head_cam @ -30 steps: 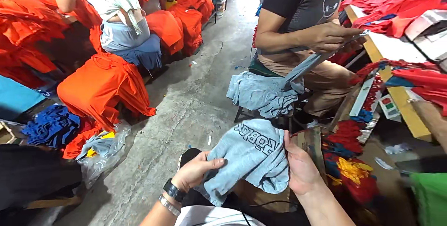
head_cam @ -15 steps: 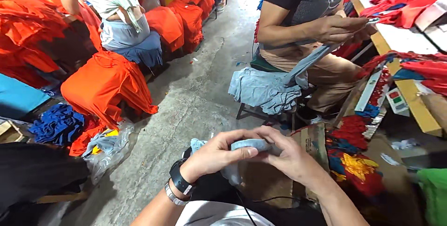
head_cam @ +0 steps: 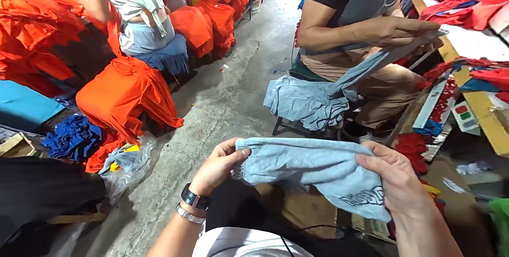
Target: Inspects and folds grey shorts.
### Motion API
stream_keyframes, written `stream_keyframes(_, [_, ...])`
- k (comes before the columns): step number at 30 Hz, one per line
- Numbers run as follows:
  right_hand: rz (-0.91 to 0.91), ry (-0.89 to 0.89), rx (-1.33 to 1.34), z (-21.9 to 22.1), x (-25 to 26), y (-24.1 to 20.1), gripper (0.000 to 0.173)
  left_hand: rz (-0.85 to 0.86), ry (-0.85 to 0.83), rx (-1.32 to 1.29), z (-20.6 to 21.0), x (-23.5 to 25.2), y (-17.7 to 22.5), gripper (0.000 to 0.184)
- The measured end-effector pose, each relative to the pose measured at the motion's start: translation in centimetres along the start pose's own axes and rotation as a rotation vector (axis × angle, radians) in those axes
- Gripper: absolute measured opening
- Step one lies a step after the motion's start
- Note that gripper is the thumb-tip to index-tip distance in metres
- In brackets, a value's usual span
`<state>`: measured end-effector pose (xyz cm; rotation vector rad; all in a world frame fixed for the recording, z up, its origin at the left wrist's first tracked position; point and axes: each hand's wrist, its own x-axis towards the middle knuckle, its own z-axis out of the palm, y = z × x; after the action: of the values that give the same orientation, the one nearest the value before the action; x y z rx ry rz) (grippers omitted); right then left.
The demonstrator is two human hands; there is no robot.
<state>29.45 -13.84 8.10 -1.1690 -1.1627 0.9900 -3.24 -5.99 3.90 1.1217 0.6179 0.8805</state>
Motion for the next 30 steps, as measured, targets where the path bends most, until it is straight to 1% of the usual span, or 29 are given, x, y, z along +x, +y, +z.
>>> stream_keyframes(1, [-0.017,-0.126,0.017,-0.7,0.1,0.5,0.008,0.022,-0.016,0.014,0.6,0.1,0.3,0.019])
stream_keyframes(2, [-0.029,-0.243,0.010,-0.9,0.3,0.7,0.024,0.042,-0.053,0.047,1.3,0.3,0.6,0.020])
stream_keyframes(4, [-0.039,-0.361,-0.041,0.5,0.7,1.1,0.059,0.054,-0.153,0.120,3.3,0.7,1.6,0.022])
stream_keyframes(5, [-0.045,-0.374,-0.103,1.8,0.7,1.2,0.072,0.035,-0.202,0.140,4.2,0.9,1.9,0.025])
stream_keyframes(6, [-0.057,-0.374,-0.170,3.3,0.5,1.3,0.076,-0.005,-0.232,0.150,5.1,1.2,2.2,0.028])
stream_keyframes(7, [-0.072,-0.346,-0.222,4.8,0.1,1.4,0.073,-0.051,-0.241,0.153,5.8,1.4,2.4,0.028])
stream_keyframes(8, [-0.092,-0.304,-0.233,6.1,-0.2,1.4,0.061,-0.086,-0.234,0.143,6.2,1.5,2.4,0.026])
stream_keyframes(9, [-0.125,-0.261,-0.216,6.9,-0.5,1.4,0.045,-0.105,-0.222,0.131,6.3,1.7,2.3,0.026])
stream_keyframes(11, [-0.183,-0.171,-0.148,7.4,-0.7,1.2,0.016,-0.109,-0.269,0.127,5.5,1.7,2.1,0.033])
stream_keyframes(12, [-0.169,-0.126,-0.097,7.2,-0.8,0.9,0.009,-0.103,-0.314,0.159,4.9,1.5,2.0,0.040])
stream_keyframes(13, [-0.127,-0.074,-0.034,6.8,-0.8,0.8,0.006,-0.091,-0.350,0.220,4.3,1.3,1.9,0.045])
stream_keyframes(15, [-0.024,0.029,0.088,6.1,-0.7,0.4,0.007,-0.066,-0.365,0.353,2.9,0.7,1.6,0.045])
stream_keyframes(17, [0.034,0.091,0.169,5.4,-0.6,0.4,0.011,-0.040,-0.329,0.454,1.5,0.3,1.6,0.041])
stream_keyframes(19, [0.056,0.111,0.222,4.7,-0.6,0.5,0.014,-0.017,-0.274,0.545,0.4,-0.2,1.8,0.038])
stream_keyframes(22, [0.071,0.103,0.232,4.1,-0.8,0.8,0.012,0.018,-0.246,0.544,-0.4,-0.5,2.4,0.030])
stream_keyframes(23, [0.055,0.072,0.203,3.8,-0.7,0.9,0.015,0.023,-0.245,0.521,-0.4,-0.4,2.6,0.028])
stream_keyframes(24, [0.022,0.009,0.132,3.4,-0.7,1.1,0.026,0.030,-0.248,0.494,-0.3,-0.3,2.8,0.027])
stream_keyframes(26, [-0.075,-0.156,-0.129,2.2,-0.5,1.0,0.048,0.043,-0.273,0.454,0.0,0.1,3.4,0.026])
stream_keyframes(27, [-0.128,-0.234,-0.273,1.8,-0.5,0.8,0.051,0.038,-0.288,0.438,0.3,0.3,3.7,0.026])
stream_keyframes(28, [-0.179,-0.297,-0.386,1.6,-0.4,0.6,0.046,0.031,-0.306,0.429,0.5,0.5,4.0,0.026])
stream_keyframes(30, [-0.269,-0.322,-0.527,1.4,-0.3,0.8,0.026,0.027,-0.338,0.437,1.0,0.9,4.6,0.026])
